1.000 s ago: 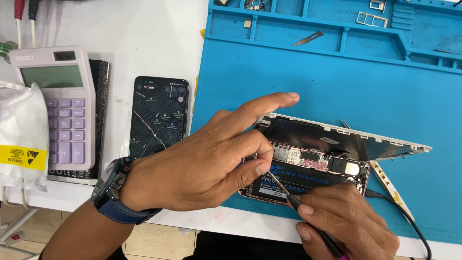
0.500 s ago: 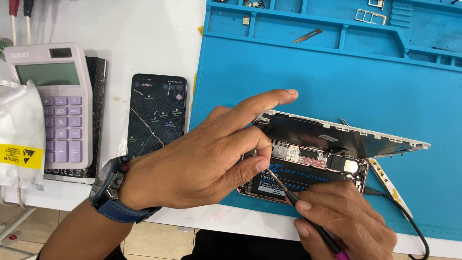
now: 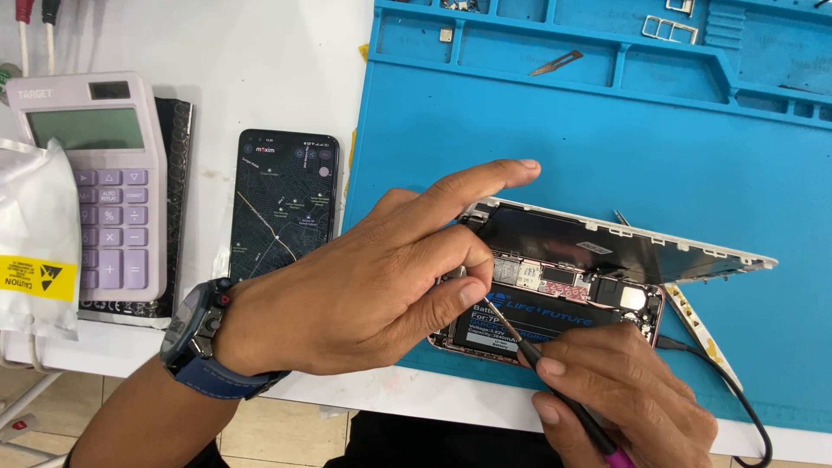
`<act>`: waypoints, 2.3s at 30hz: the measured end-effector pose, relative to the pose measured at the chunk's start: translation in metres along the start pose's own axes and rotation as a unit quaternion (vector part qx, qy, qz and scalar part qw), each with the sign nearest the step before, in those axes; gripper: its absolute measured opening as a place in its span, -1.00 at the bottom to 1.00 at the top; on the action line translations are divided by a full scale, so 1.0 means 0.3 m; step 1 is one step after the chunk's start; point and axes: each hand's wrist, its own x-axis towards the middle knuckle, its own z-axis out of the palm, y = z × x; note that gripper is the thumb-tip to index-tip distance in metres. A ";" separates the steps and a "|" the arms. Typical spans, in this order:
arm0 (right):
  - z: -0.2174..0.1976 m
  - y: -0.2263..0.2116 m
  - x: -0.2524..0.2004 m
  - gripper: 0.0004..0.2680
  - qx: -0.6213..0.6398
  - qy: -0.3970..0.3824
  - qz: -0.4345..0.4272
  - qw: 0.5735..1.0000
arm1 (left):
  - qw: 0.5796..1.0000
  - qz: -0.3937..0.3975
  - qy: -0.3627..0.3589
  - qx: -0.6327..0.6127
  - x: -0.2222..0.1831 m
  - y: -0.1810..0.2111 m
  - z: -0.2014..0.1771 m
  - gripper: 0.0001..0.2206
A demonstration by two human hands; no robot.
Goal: Disassembling a mobile phone using a screwdriver and tweezers to access internal components.
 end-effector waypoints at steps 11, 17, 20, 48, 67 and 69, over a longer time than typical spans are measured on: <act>-0.001 -0.003 -0.003 -0.89 -0.002 0.000 0.014 1.000 | 1.000 0.012 0.007 0.006 0.000 -0.002 0.000 -0.76; -0.005 -0.009 0.001 -0.88 -0.008 -0.008 0.019 1.000 | 1.000 0.012 0.001 0.003 -0.002 -0.003 -0.002 -0.71; -0.003 -0.003 -0.001 -0.89 -0.003 -0.004 0.012 1.000 | 1.000 0.015 0.007 0.001 -0.003 -0.005 -0.001 -0.71; -0.001 -0.002 0.004 -0.88 0.004 -0.003 -0.003 1.000 | 1.000 0.008 -0.009 0.020 -0.007 -0.027 0.002 -0.94; -0.014 -0.003 -0.009 -0.90 -0.024 -0.004 0.051 0.998 | 0.999 0.006 -0.022 0.027 -0.010 -0.023 -0.008 -0.72; -0.008 -0.012 -0.002 -0.90 -0.034 -0.004 0.060 0.998 | 0.999 0.007 -0.022 0.034 -0.012 -0.025 -0.010 -0.71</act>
